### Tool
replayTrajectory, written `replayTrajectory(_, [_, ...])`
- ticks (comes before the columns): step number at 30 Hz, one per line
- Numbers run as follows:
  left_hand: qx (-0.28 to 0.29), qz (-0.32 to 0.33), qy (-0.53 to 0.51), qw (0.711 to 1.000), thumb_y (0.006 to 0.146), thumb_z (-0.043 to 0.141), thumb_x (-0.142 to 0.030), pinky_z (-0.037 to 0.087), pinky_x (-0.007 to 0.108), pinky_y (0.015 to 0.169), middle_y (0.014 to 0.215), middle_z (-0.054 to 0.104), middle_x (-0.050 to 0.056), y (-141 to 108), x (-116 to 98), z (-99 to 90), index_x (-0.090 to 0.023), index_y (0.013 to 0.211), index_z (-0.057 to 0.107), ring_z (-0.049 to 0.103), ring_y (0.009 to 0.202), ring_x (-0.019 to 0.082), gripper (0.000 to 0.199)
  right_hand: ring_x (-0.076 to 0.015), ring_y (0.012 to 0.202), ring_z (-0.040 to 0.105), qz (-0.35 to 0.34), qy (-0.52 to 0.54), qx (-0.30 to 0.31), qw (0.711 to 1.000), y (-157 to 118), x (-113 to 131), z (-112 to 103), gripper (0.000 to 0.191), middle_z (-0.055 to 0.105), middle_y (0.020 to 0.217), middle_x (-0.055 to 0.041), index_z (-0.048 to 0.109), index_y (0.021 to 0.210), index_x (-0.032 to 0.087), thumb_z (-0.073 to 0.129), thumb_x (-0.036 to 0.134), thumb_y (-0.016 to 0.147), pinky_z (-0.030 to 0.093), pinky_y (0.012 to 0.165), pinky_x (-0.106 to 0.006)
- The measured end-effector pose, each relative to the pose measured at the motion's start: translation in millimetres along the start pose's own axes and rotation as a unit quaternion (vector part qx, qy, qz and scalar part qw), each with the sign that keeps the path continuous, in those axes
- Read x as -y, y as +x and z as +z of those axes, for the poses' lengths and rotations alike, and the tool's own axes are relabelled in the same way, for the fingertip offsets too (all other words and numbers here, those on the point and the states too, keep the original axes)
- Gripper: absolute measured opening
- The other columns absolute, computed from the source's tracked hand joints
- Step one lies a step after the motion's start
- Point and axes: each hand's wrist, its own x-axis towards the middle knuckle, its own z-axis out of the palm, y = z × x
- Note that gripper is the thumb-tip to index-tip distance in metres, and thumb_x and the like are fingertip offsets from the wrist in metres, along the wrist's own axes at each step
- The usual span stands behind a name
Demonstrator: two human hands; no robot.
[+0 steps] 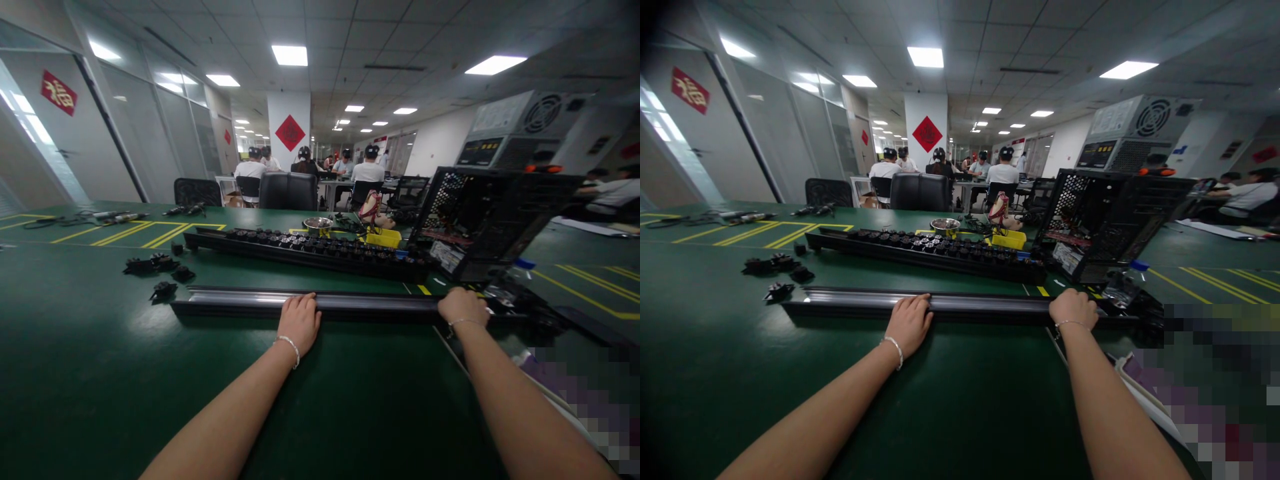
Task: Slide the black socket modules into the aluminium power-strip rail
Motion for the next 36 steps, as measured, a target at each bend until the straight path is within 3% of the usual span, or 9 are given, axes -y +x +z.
replayTrajectory(5, [-0.002,-0.006,0.001,1.000,0.085,0.042,-0.027,0.034,0.042,0.097,0.119,0.058,0.006,2.9,1.6,2.0,-0.020,0.098,0.057,0.050,0.108,0.023,0.021,-0.0349,0.109,0.045,0.032,0.035,0.003,0.999,-11.8,15.4,-3.7,0.040,0.053,0.113,-0.0186,0.055,0.112,0.013,0.042,0.021,0.075,0.039,0.083,-0.055])
replayTrajectory(12, [0.000,-0.003,-0.001,1.000,0.085,0.041,-0.027,0.034,0.042,0.096,0.120,0.058,0.006,8.4,7.9,3.3,-0.020,0.099,0.057,0.050,0.108,0.023,0.023,-0.0332,0.110,0.043,0.057,0.087,-0.076,0.992,-28.8,24.9,6.4,0.041,0.051,0.117,-0.0193,0.054,0.112,0.013,0.040,0.028,0.077,0.036,0.087,-0.050])
replayTrajectory(19, [0.005,-0.007,0.005,1.000,0.085,0.041,-0.028,0.034,0.040,0.094,0.119,0.058,0.006,10.6,6.7,3.1,-0.019,0.097,0.056,0.051,0.106,0.022,0.021,-0.0319,0.110,0.045,0.121,0.145,-0.093,0.977,-35.6,25.8,11.3,0.043,0.054,0.116,-0.0167,0.053,0.111,0.015,0.045,0.036,0.074,0.037,0.089,-0.048])
replayTrajectory(36, [0.012,-0.017,0.030,0.999,0.086,0.040,-0.028,0.034,0.039,0.093,0.122,0.057,0.005,11.3,5.8,7.0,-0.019,0.101,0.055,0.052,0.104,0.022,0.023,-0.0267,0.093,0.053,0.043,0.155,-0.136,0.978,-37.9,30.8,24.0,0.038,0.062,0.101,-0.0112,0.057,0.105,0.017,0.049,0.033,0.071,0.033,0.085,-0.043])
